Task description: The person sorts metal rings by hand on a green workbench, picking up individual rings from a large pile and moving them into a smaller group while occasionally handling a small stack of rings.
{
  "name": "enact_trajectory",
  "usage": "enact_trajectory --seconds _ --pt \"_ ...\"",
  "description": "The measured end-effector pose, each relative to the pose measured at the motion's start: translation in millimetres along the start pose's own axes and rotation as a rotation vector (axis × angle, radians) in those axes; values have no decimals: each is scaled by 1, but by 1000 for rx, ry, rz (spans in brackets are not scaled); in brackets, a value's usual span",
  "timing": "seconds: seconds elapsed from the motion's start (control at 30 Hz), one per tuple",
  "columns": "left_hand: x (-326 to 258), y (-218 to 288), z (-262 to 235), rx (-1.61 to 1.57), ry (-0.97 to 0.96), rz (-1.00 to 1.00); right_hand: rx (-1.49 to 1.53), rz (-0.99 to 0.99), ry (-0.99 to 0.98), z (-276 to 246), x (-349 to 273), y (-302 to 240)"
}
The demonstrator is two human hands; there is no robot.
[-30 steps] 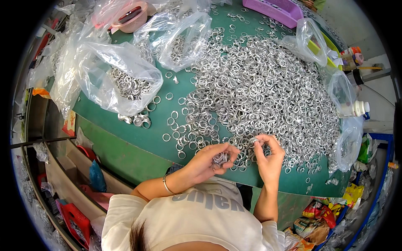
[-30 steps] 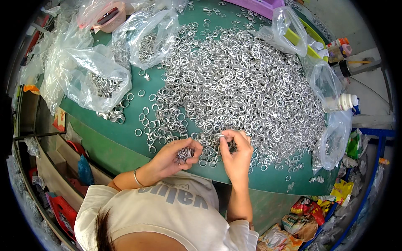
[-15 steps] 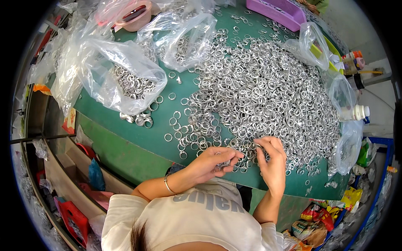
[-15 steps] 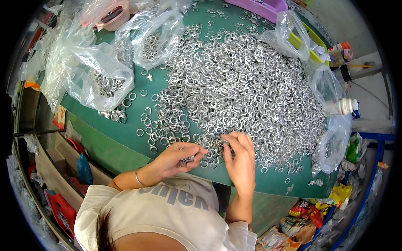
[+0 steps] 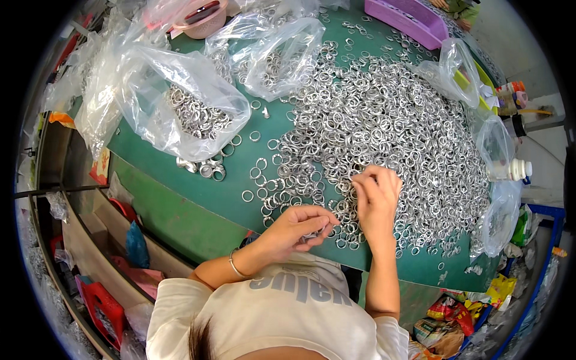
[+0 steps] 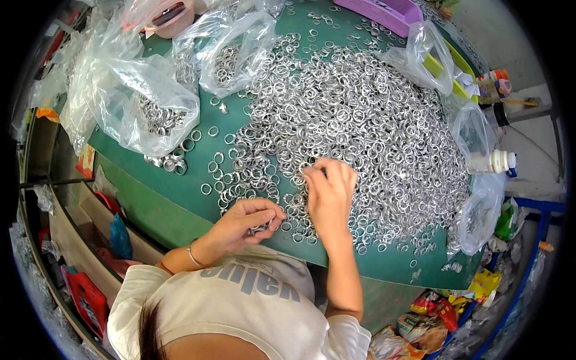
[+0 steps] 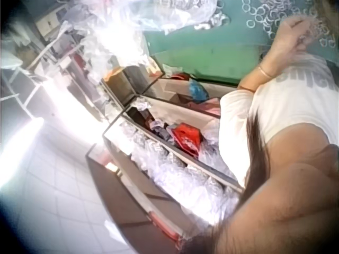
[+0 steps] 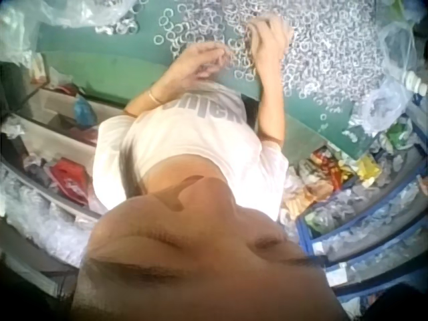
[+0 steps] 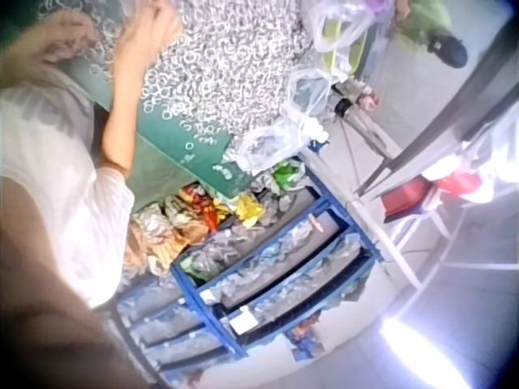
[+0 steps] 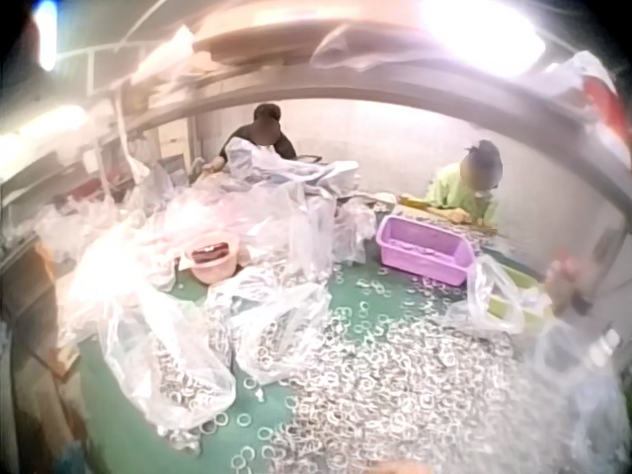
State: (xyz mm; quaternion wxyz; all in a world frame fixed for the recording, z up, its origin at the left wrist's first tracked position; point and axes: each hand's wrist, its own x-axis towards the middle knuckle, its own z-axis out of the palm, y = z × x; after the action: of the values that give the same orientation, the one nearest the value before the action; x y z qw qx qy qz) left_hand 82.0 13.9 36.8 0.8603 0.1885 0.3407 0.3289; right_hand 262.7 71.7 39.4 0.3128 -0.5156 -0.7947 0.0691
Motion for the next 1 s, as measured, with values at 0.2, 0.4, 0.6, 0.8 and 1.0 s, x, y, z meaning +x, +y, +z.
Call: enact_trajectory --seconds 0.2,0.4,0.6,0.8,1.0 --pt "6 12 -5 95 31 69 1491 577 -143 -12 -20 -2" --pt "5 5 -11 -82 -83 90 1448 878 -226 3 -26 3" --pt "5 -1 -10 -54 -29 76 -180 323 -83 23 -12 -19" --pt "7 -4 -19 -201 -46 67 -122 274 -97 6 -18 -17" --pt "8 -3 -21 -241 -67 45 67 256 -270 -16 -26 -24"
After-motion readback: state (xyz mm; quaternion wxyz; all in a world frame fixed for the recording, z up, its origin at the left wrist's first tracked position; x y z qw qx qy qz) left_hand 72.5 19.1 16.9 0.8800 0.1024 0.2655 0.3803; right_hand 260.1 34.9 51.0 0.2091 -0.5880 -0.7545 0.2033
